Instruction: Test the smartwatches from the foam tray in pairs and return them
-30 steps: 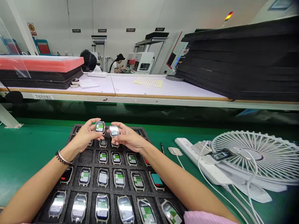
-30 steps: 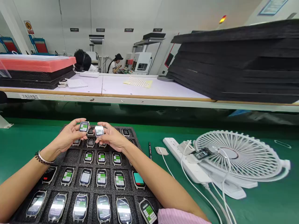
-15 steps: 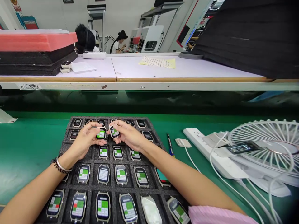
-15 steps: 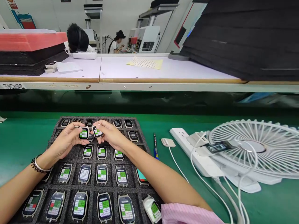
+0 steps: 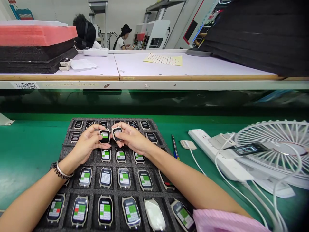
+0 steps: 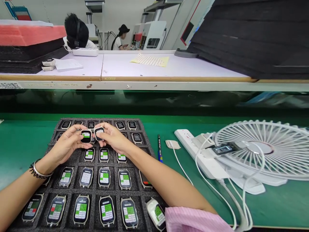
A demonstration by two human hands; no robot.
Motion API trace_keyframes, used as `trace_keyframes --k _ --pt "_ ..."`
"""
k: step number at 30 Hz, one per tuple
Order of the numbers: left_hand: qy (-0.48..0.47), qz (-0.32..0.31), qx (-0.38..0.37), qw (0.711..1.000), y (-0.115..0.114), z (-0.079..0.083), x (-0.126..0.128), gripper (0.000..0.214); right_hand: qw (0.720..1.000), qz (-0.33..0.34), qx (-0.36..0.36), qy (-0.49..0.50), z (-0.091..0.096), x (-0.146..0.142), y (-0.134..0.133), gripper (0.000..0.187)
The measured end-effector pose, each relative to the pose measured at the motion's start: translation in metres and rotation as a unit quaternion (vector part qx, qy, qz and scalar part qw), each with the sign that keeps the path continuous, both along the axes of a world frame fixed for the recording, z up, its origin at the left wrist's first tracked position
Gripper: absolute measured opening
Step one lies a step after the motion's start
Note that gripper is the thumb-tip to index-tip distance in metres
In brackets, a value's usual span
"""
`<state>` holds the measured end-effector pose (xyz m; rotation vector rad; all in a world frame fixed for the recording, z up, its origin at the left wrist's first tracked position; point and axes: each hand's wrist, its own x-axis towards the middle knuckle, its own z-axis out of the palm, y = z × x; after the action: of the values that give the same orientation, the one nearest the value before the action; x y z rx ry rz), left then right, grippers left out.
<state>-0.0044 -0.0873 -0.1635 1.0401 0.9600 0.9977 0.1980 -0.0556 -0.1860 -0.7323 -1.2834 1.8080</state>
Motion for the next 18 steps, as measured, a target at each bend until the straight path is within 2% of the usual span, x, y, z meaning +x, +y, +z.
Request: trace_keyframes --k 12,18 --pt "0.006 0.007 0.002 1.0 -0.0001 0.0008 0.0004 0.04 1.0 0.015 0.012 0.007 -0.0013 0.0022 -0.0018 0.041" --pt "0.0 0.011 0.005 1.0 -0.0011 0.0034 0.0016 0.042 1.0 0.026 -0.005 0.018 -0.0038 0.004 0.0004 0.042"
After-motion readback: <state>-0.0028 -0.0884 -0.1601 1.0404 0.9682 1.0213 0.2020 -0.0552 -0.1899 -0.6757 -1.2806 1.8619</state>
